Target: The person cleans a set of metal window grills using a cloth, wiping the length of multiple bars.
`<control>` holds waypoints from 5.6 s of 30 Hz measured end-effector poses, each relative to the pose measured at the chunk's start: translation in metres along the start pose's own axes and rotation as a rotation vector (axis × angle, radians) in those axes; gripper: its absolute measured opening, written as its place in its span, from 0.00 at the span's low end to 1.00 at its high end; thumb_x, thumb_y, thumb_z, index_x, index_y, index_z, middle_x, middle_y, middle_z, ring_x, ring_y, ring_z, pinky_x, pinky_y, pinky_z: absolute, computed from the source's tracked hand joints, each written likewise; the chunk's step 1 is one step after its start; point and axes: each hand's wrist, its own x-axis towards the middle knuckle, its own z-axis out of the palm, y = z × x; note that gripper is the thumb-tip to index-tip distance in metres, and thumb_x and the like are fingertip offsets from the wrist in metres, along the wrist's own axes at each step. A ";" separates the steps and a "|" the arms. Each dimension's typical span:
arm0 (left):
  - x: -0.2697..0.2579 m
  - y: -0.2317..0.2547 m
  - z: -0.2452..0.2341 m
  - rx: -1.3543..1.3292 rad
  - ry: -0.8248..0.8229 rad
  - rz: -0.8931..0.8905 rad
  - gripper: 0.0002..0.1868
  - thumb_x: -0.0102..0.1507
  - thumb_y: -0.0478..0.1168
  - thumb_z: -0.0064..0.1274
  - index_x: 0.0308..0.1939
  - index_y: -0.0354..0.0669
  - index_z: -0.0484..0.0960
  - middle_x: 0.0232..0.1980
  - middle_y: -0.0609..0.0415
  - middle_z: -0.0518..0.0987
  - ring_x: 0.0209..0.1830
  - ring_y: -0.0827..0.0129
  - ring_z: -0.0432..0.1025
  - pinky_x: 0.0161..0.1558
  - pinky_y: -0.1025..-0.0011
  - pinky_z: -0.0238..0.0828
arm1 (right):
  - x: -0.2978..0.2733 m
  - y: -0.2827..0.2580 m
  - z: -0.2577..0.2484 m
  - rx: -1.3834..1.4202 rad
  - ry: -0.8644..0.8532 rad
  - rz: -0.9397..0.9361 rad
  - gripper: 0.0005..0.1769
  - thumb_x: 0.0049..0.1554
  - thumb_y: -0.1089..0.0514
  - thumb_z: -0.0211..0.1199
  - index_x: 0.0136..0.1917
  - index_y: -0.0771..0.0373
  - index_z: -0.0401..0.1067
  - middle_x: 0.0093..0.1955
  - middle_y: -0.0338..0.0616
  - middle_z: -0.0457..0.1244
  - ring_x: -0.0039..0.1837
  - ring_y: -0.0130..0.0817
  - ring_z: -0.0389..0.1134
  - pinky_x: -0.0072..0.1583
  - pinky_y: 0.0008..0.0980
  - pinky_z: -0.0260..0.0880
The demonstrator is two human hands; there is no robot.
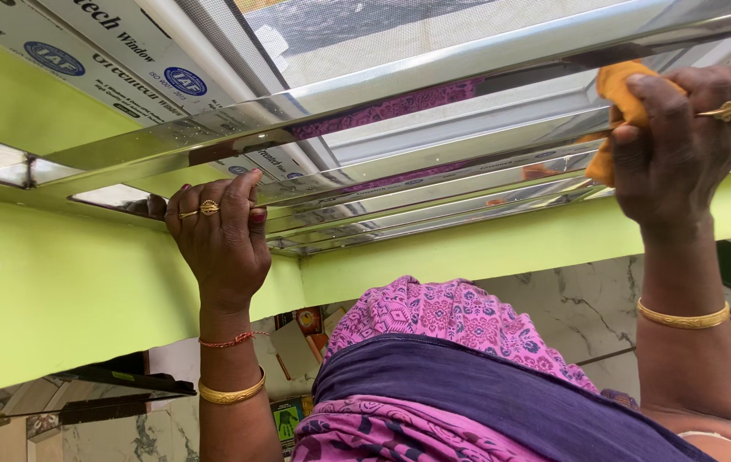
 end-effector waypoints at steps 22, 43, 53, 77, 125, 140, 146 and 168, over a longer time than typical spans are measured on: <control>-0.001 -0.004 0.001 -0.032 0.009 0.002 0.14 0.76 0.45 0.43 0.63 0.49 0.77 0.51 0.55 0.78 0.55 0.57 0.69 0.71 0.52 0.56 | 0.062 -0.216 0.058 0.144 -0.049 -0.331 0.27 0.69 0.47 0.63 0.75 0.58 0.62 0.60 0.53 0.57 0.61 0.50 0.61 0.68 0.55 0.58; -0.003 -0.008 -0.001 -0.055 0.003 0.011 0.15 0.75 0.45 0.47 0.65 0.49 0.76 0.53 0.54 0.77 0.56 0.58 0.69 0.72 0.52 0.56 | 0.064 -0.206 0.050 0.114 -0.007 -0.287 0.21 0.73 0.43 0.52 0.68 0.60 0.70 0.59 0.47 0.63 0.58 0.44 0.64 0.68 0.52 0.56; -0.001 -0.006 -0.001 -0.045 0.002 0.004 0.14 0.76 0.45 0.45 0.64 0.50 0.76 0.52 0.55 0.78 0.55 0.57 0.69 0.72 0.52 0.56 | 0.036 -0.110 0.033 0.023 0.080 -0.201 0.25 0.77 0.41 0.41 0.67 0.59 0.70 0.58 0.48 0.65 0.63 0.48 0.66 0.76 0.56 0.52; 0.000 -0.004 -0.002 -0.038 0.009 0.002 0.14 0.75 0.44 0.48 0.63 0.49 0.77 0.51 0.55 0.77 0.55 0.58 0.69 0.71 0.52 0.56 | 0.029 -0.137 0.070 0.063 0.239 -0.187 0.24 0.72 0.42 0.45 0.69 0.56 0.72 0.68 0.53 0.66 0.74 0.51 0.63 0.80 0.59 0.36; 0.001 -0.003 0.002 -0.007 0.016 0.008 0.14 0.77 0.46 0.42 0.62 0.49 0.77 0.53 0.54 0.79 0.55 0.56 0.69 0.71 0.53 0.56 | -0.007 -0.016 0.075 -0.167 0.337 -0.304 0.24 0.75 0.38 0.39 0.69 0.53 0.66 0.64 0.50 0.66 0.72 0.51 0.66 0.79 0.63 0.40; -0.001 -0.004 0.002 -0.038 0.027 0.001 0.14 0.76 0.45 0.44 0.63 0.49 0.77 0.50 0.56 0.78 0.54 0.58 0.69 0.71 0.52 0.56 | 0.021 -0.117 0.055 0.078 0.254 -0.108 0.23 0.75 0.45 0.42 0.64 0.61 0.71 0.62 0.55 0.66 0.67 0.53 0.63 0.78 0.59 0.41; -0.002 -0.005 0.002 -0.025 0.031 0.009 0.14 0.75 0.44 0.46 0.63 0.50 0.77 0.51 0.55 0.77 0.55 0.58 0.69 0.71 0.52 0.56 | 0.044 -0.178 0.053 0.131 0.169 -0.144 0.19 0.74 0.48 0.50 0.65 0.62 0.72 0.69 0.61 0.64 0.73 0.60 0.62 0.77 0.55 0.49; -0.002 -0.006 0.003 -0.017 0.026 0.003 0.14 0.75 0.46 0.45 0.63 0.50 0.76 0.51 0.56 0.77 0.55 0.58 0.69 0.71 0.52 0.57 | 0.058 -0.184 0.076 0.106 0.270 -0.428 0.18 0.71 0.48 0.54 0.65 0.62 0.73 0.63 0.51 0.69 0.64 0.45 0.71 0.73 0.48 0.59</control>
